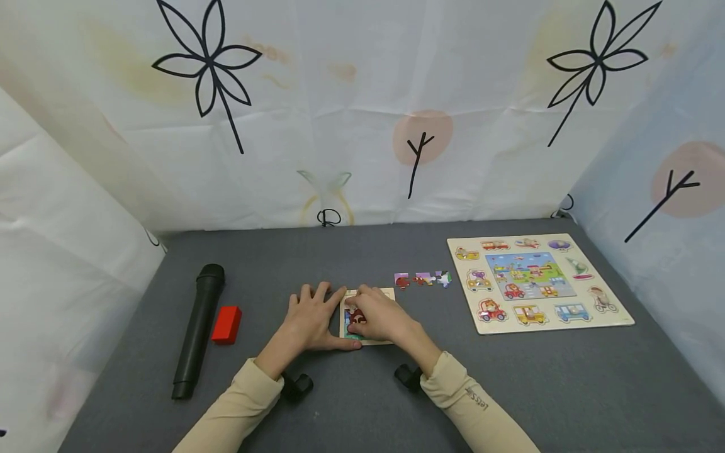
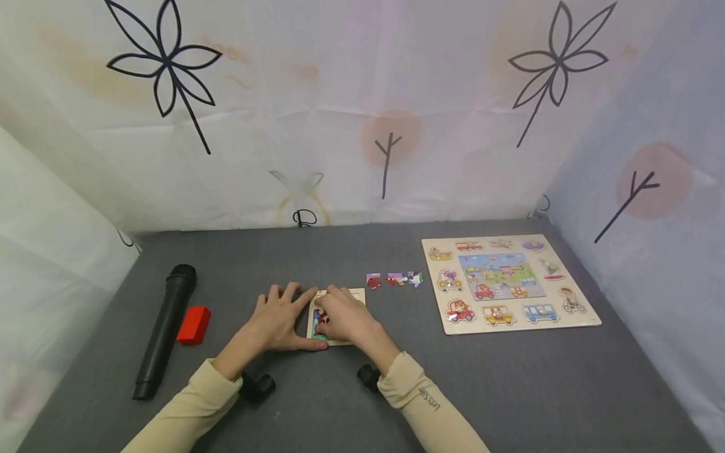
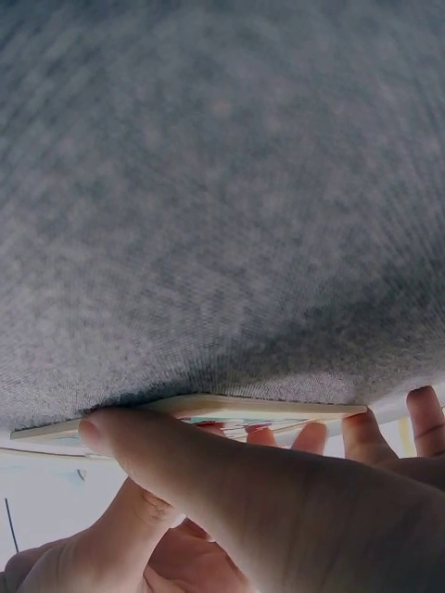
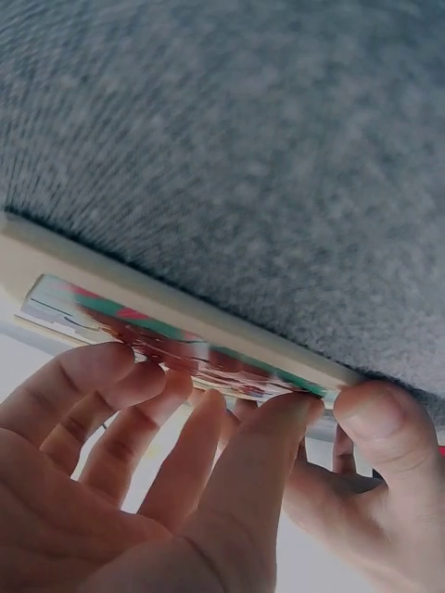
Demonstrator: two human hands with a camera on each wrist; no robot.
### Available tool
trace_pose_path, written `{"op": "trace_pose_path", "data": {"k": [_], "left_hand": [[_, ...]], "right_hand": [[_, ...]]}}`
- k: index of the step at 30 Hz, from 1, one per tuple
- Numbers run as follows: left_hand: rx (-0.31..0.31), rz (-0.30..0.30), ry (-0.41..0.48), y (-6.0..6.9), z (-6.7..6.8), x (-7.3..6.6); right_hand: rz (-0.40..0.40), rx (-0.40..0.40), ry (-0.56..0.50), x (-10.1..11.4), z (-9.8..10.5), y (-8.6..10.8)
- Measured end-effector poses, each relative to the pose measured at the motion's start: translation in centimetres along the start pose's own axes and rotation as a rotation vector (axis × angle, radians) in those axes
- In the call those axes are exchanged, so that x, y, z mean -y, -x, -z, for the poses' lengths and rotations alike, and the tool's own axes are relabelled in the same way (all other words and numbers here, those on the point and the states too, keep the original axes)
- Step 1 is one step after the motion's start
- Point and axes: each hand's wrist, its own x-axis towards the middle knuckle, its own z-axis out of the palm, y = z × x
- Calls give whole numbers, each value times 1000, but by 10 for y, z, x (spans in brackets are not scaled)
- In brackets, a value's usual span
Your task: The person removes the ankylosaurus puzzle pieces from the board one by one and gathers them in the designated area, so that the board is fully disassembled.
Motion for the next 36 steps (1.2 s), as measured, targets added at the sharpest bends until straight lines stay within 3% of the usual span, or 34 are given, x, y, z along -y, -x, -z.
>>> {"op": "trace_pose_path", "data": {"k": [36], "left_hand": [[24,7,10,0,0,0]], "right_hand": [[71,-80,-62,-4,-1,3]]}}
